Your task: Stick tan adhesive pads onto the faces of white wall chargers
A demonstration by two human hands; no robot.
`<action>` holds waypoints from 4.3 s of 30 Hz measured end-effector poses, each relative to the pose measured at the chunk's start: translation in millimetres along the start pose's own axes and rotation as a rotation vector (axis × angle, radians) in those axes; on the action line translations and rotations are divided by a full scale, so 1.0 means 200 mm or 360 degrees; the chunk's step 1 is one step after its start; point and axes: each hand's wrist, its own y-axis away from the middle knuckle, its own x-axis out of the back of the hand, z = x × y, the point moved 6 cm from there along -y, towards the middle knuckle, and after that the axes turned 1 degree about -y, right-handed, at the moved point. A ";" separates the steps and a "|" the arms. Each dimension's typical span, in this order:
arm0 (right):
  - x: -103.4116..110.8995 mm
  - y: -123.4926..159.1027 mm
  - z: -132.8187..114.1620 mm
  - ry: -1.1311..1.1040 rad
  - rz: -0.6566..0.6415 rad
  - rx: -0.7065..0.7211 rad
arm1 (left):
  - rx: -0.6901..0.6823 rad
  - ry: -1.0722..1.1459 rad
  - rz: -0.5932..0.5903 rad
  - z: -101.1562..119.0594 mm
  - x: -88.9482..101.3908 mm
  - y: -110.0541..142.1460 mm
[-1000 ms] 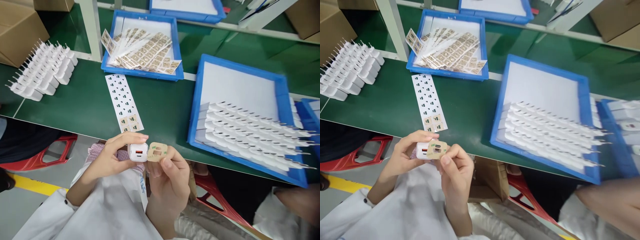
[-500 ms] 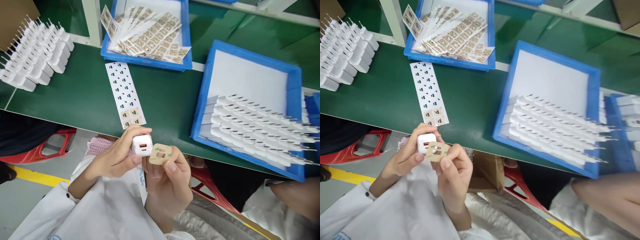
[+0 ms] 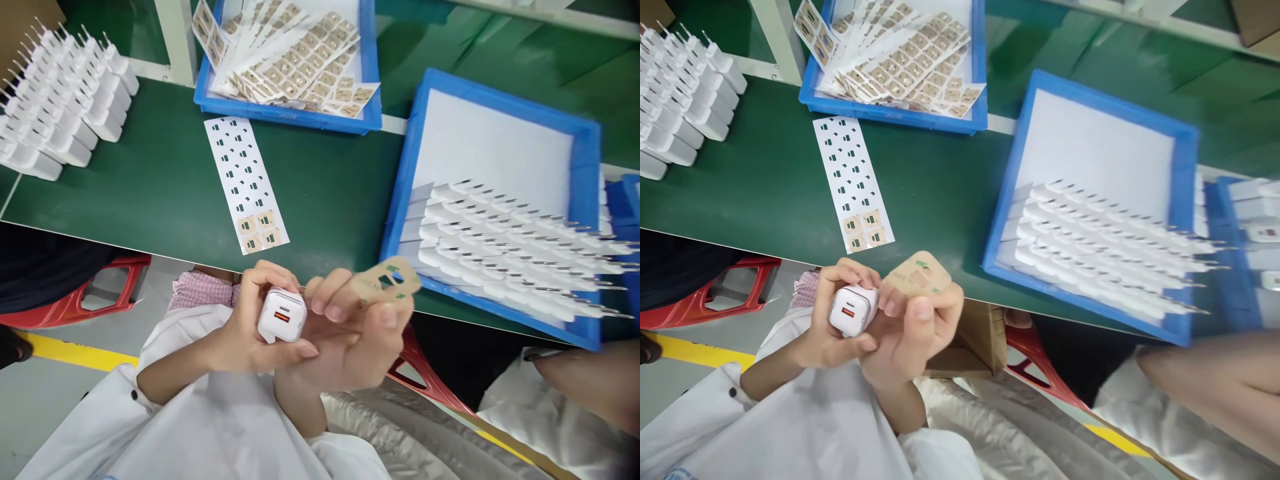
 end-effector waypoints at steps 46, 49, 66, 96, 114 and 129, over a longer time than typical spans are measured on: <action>0.08 0.07 0.09 0.0203 -0.0663 -0.0676 | -0.0259 -0.0528 -0.0441 0.09 0.07 -0.13; 0.07 0.07 0.10 0.0194 -0.0675 -0.0654 | -0.0250 -0.0531 -0.0446 0.09 0.06 -0.14; 0.09 0.07 0.10 0.0107 -0.0708 -0.0668 | -0.0248 -0.0527 -0.0431 0.07 0.07 -0.14; 0.08 0.04 0.07 0.1169 -0.0869 -0.0328 | -0.0056 -0.0263 -0.0353 0.00 0.06 -0.12; 0.05 -0.01 0.24 0.0721 -0.0943 -0.0528 | -0.0534 -0.0445 -0.0191 -0.08 0.12 -0.09; 0.11 -0.06 0.34 0.0504 -0.0793 -0.0829 | 0.0029 -0.0233 -0.0038 -0.16 0.14 -0.14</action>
